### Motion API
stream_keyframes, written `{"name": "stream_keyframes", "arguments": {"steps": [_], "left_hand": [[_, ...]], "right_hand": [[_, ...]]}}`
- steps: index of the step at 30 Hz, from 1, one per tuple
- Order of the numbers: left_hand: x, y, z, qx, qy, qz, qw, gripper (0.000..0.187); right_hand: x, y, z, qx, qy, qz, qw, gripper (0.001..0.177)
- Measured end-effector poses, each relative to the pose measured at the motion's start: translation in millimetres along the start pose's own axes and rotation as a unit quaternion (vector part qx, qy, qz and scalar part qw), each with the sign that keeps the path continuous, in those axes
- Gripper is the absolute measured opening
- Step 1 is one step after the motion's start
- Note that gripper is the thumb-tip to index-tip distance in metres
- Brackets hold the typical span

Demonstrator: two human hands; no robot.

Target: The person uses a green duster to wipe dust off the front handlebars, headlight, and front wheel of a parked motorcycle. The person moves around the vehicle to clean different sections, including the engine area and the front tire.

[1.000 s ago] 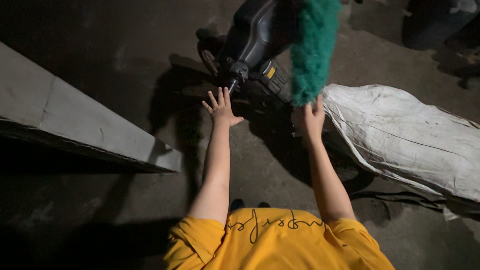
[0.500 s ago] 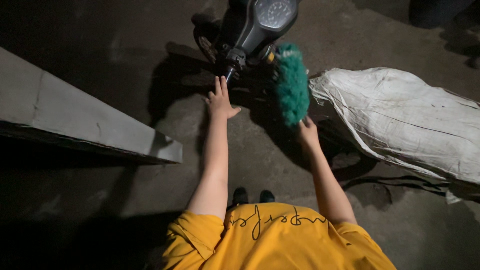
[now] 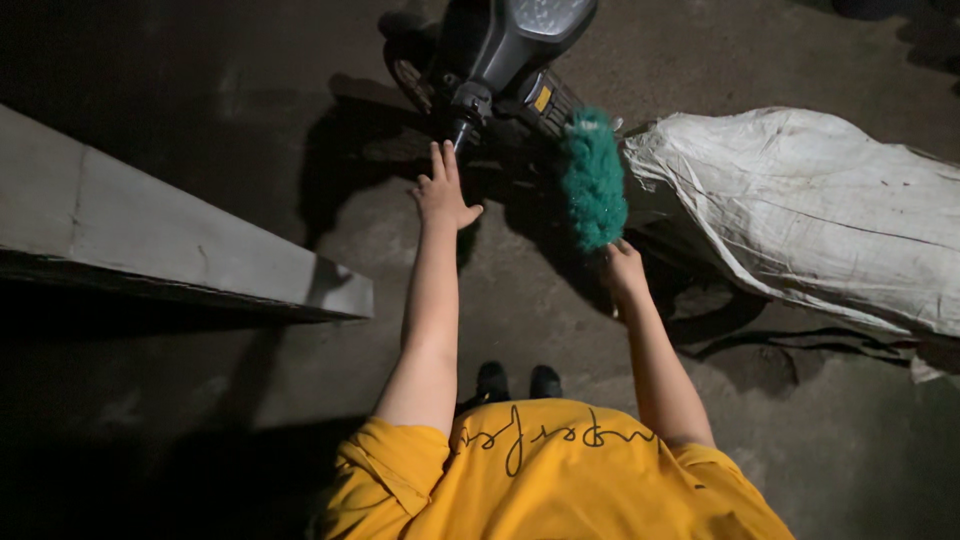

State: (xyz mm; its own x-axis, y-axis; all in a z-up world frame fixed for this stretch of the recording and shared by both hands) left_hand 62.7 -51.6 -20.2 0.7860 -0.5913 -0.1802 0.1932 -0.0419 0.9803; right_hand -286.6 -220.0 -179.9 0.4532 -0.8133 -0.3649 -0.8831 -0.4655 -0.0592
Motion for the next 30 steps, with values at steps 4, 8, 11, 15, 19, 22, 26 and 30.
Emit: {"name": "stream_keyframes", "arguments": {"steps": [4, 8, 11, 15, 19, 22, 26, 30], "left_hand": [[-1.2, 0.6, -0.6, -0.006, -0.008, 0.017, 1.000, 0.139], [4.2, -3.9, -0.4, -0.001, -0.021, 0.057, 0.998, 0.141], [5.2, -8.1, -1.9, -0.019, -0.021, 0.039, 0.999, 0.142], [5.4, -8.2, -1.1, -0.056, -0.027, 0.001, 0.998, 0.144], [7.6, -8.7, -0.4, -0.066, -0.037, -0.013, 0.997, 0.145], [7.4, -9.6, 0.0, -0.070, -0.048, -0.011, 0.996, 0.144], [8.3, -11.1, 1.9, -0.074, -0.049, -0.019, 0.996, 0.143], [11.5, -10.1, 3.1, -0.097, -0.058, -0.016, 0.994, 0.143]], "right_hand": [[-9.2, -8.1, 0.5, 0.006, -0.013, 0.007, 1.000, 0.030], [-27.4, -23.0, -16.5, -0.018, -0.008, 0.011, 1.000, 0.034], [-20.2, -40.2, -22.2, 0.018, 0.026, -0.007, 0.999, 0.037], [8.3, -49.2, -46.2, 0.028, 0.155, 0.001, 0.988, 0.044], [53.3, -48.6, -77.0, -0.272, 0.161, 0.085, 0.945, 0.053], [74.4, -78.3, -109.9, -0.386, 0.299, 0.078, 0.869, 0.048], [70.7, -130.6, -94.9, -0.370, 0.180, 0.031, 0.911, 0.038], [10.3, -180.3, -110.5, -0.483, 0.281, 0.006, 0.829, 0.038]]}}
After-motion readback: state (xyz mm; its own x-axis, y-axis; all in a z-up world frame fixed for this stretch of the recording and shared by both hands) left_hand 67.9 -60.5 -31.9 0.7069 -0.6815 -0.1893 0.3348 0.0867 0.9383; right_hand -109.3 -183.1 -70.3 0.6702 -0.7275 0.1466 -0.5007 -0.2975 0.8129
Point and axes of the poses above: each hand's wrist, its own x-axis towards the middle knuckle, its own y-axis out of the back of the hand, z = x × y, the point moved 9 cm from there along x, towards the middle knuckle, and after that the axes turned 7 degrees about y, right-handed, at the moved point
